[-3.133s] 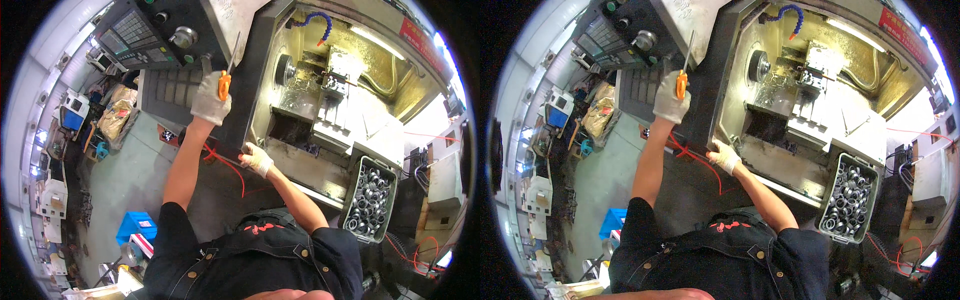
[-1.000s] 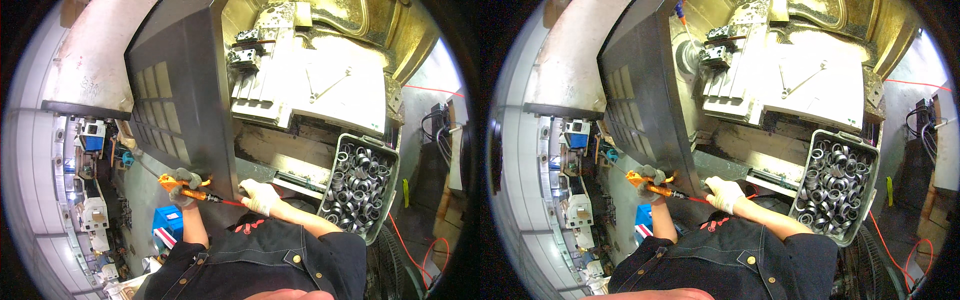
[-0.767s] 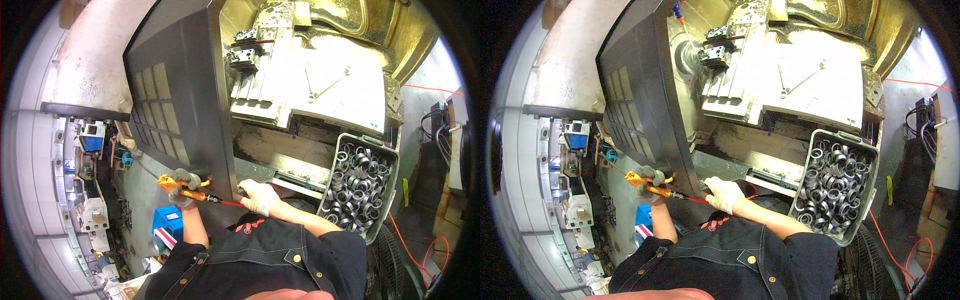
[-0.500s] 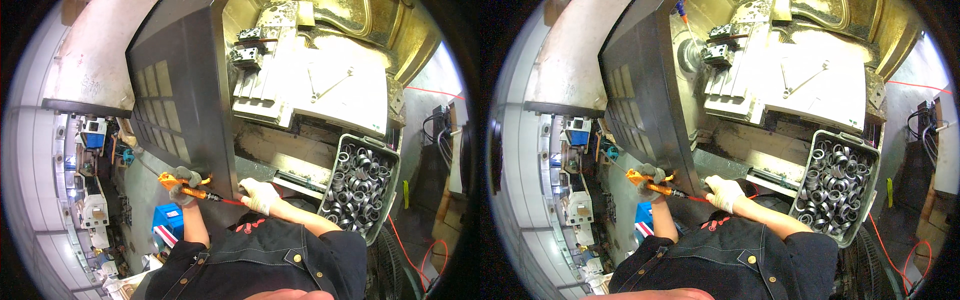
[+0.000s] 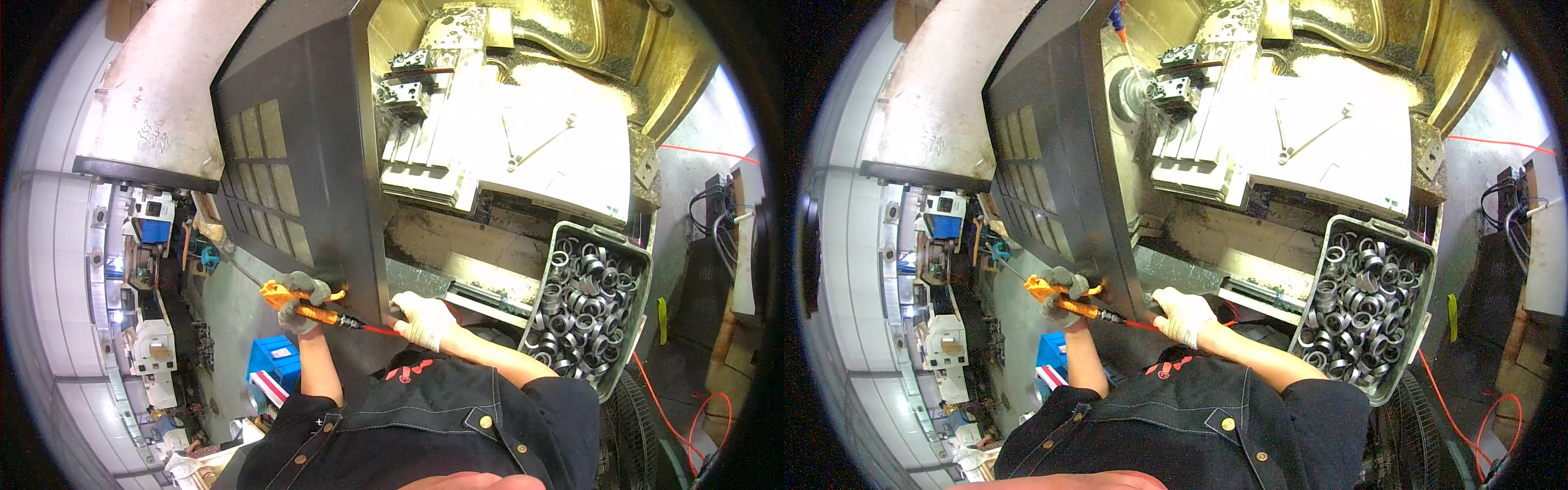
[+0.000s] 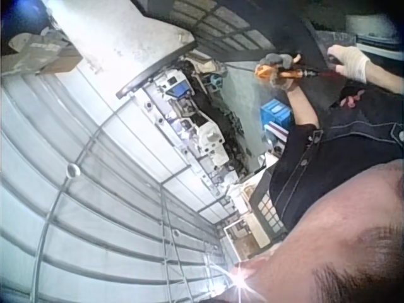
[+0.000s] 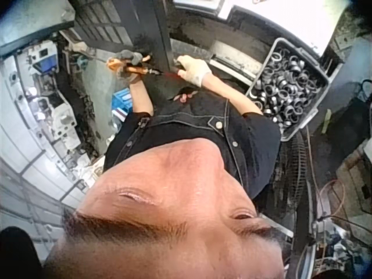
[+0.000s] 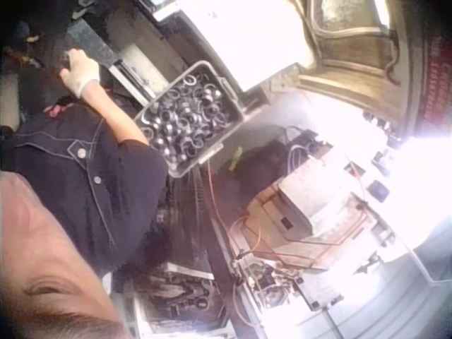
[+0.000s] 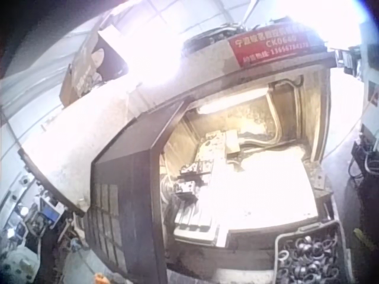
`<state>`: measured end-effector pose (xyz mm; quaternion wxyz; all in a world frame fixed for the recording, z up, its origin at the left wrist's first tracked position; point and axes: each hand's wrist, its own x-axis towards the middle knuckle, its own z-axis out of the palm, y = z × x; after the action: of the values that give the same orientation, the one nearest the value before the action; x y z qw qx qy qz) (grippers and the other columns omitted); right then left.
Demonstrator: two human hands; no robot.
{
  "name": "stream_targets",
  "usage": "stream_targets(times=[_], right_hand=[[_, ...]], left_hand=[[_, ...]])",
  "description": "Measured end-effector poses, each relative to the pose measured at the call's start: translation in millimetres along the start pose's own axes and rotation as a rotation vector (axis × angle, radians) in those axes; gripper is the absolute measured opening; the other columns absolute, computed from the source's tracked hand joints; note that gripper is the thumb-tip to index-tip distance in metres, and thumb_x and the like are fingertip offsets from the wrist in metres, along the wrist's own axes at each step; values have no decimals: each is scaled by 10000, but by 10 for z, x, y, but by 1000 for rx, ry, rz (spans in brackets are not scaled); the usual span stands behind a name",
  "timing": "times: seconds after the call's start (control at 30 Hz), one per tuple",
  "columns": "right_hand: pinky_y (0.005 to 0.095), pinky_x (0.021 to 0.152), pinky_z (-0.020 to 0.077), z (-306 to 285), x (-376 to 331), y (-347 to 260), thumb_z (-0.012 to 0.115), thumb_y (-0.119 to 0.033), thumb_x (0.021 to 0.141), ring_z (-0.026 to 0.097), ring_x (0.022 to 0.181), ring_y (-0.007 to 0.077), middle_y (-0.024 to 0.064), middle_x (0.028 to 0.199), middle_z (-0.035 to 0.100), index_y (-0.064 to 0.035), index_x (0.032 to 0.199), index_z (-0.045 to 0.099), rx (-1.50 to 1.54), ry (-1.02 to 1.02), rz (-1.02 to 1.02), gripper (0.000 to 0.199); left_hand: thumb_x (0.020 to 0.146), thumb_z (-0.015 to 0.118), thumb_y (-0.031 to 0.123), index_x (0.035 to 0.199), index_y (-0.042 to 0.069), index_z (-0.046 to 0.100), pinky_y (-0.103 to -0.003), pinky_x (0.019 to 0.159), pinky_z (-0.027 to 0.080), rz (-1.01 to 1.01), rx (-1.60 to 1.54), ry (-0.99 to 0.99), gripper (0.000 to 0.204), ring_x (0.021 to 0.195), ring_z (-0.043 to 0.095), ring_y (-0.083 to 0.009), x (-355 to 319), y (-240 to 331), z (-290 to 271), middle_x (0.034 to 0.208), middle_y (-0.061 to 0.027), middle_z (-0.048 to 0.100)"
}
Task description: The person operates a CNC lathe, repeatedly loading small metal rings into the chuck and using a screwdriver to secure them. They open and close the machine door, adjust the chuck, and place finished parts into a bin. Another person briefly assists by handing over parts.
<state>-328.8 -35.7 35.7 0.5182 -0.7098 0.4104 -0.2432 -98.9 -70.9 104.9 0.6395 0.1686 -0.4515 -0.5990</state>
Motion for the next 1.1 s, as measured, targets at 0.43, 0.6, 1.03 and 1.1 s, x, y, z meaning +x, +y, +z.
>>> stream_targets(times=[0.43,0.6,1.03,1.1], right_hand=[[370,808,451,-4,-2,-7,592,-297,780,564,957,322,158,1066,556,-54,1092,500,-9,-11,5,406],[369,811,451,19,15,15,592,-293,776,563,959,320,157,1073,555,-53,1097,497,-10,-19,15,412],[370,799,451,41,22,27,579,-320,793,564,946,323,158,1056,557,-54,1085,502,-20,-9,5,403],[371,799,450,58,32,45,577,-324,793,564,944,323,158,1052,558,-55,1082,504,-22,0,-5,401]], left_hand=[[704,636,123,1023,71,531,-311,593,402,8,7,4,340,631,492,-171,-10,11,-6,905,-92,565],[700,636,133,1000,77,535,-320,590,394,-4,23,12,321,621,500,-181,4,4,74,897,-86,561],[687,634,86,995,78,552,-292,578,398,-15,4,1,319,627,483,-160,9,21,-5,929,-104,583],[684,635,89,992,79,552,-291,577,398,-3,-4,14,319,628,481,-160,10,11,13,917,-99,583]])
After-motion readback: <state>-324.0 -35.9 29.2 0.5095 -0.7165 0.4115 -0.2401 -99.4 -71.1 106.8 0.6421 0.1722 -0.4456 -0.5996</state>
